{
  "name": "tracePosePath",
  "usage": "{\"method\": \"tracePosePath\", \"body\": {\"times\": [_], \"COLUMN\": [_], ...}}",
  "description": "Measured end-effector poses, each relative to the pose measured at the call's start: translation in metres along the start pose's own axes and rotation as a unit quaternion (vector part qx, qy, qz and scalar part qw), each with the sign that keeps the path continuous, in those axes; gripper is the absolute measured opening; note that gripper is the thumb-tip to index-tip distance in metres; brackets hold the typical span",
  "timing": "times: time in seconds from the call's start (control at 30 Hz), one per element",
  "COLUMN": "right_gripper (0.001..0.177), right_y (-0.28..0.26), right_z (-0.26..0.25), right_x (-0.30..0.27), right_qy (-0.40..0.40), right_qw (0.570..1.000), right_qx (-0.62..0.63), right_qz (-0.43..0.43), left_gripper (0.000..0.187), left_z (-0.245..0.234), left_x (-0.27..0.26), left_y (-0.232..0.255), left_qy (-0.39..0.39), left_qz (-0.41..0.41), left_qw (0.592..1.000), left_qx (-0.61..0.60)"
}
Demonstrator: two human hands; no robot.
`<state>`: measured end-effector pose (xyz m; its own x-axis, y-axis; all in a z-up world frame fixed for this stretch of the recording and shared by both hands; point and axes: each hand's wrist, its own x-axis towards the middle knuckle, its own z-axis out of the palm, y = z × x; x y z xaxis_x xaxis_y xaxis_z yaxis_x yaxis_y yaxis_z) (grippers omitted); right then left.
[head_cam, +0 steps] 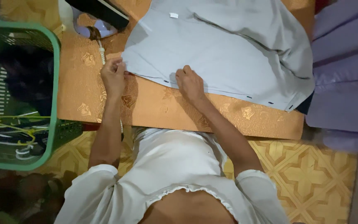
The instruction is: Ironing a light blue button-down shirt on a table covered with an orange cloth.
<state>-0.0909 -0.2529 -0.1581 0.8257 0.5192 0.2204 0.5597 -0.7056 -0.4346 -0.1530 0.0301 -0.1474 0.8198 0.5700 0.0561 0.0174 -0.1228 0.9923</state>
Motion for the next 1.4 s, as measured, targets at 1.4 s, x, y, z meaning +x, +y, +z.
{"method": "tracePosePath", "body": {"times": [1.4], "right_gripper": [0.003], "right_y": [0.01], "right_z": [-0.028], "right_x": [-0.017], "right_qy": [0.066], "right_qw": [0.958], "right_qx": [0.264], "right_qz": [0.096], "left_gripper": [0.005], "left_z": [0.005], "left_x": [-0.028], "left_y": [0.044], "left_qy": [0.027], "left_qz": [0.241], "left_qw": [0.868], "left_qx": [0.433]}}
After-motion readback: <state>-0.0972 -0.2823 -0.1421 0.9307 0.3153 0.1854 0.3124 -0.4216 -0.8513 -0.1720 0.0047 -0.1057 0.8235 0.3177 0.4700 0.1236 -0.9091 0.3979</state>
